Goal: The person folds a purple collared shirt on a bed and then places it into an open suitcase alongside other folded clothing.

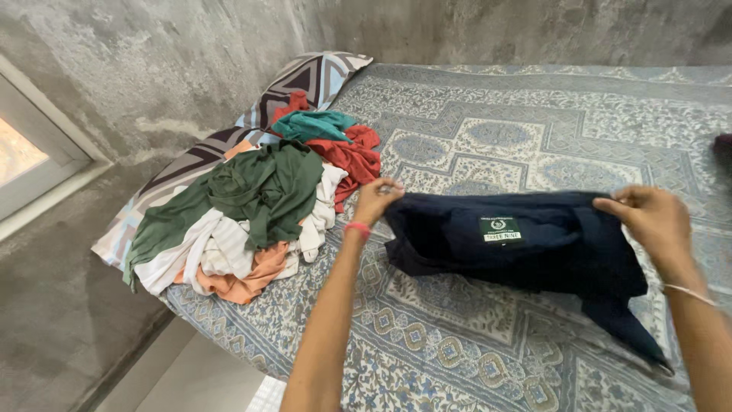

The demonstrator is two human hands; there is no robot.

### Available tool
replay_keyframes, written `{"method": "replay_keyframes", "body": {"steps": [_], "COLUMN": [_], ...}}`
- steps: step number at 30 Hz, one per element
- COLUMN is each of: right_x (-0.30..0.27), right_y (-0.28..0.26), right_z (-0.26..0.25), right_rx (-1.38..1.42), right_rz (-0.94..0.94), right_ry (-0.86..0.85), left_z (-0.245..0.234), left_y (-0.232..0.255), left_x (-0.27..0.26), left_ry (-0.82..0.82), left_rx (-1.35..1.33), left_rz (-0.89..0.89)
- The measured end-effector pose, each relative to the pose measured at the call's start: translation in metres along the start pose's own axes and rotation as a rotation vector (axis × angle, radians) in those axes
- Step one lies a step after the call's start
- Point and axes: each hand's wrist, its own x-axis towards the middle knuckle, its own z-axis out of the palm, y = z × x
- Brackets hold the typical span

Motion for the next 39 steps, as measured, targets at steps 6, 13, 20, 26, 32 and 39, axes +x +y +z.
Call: {"method": "replay_keyframes", "body": {"steps": [6,13,20,26,32,39], "right_x": [-0.032,-0.096,-0.098,-0.101,-0.101,-0.088], "right_y": [-0.074,-0.071,-0.088,-0.114,-0.141,-0.084], "right_z": [0.095,0.12,0.086,0.066,0.049,0.116], "right_rx": [0.323,0.398,0.144,-0.221,-0.358,-0.146], "right_rz": [-0.113,-0.301,-0.494,-0.699,-1.136,-0.806], "right_ry": [-0.031,-0.179,-0.225,0.016,0.327,-0.298], "left_z": [0.131,0.151,0.12,0.113,0.132,0.173], "left_y": [0.009,-0.023,0.042,0.069,0.059,-0.067], "left_x": [-0.011,-0.057,-0.079,-0.069,-0.068,-0.064], "left_ry": [-0.01,-0.328,-0.086,-0.034,-0.227,-0.156], "left_rx": [-0.042,0.03,0.738,0.823,0.598,0.111], "left_rz": [0.194,0.396,0.679,0.979,0.33,0.055]}}
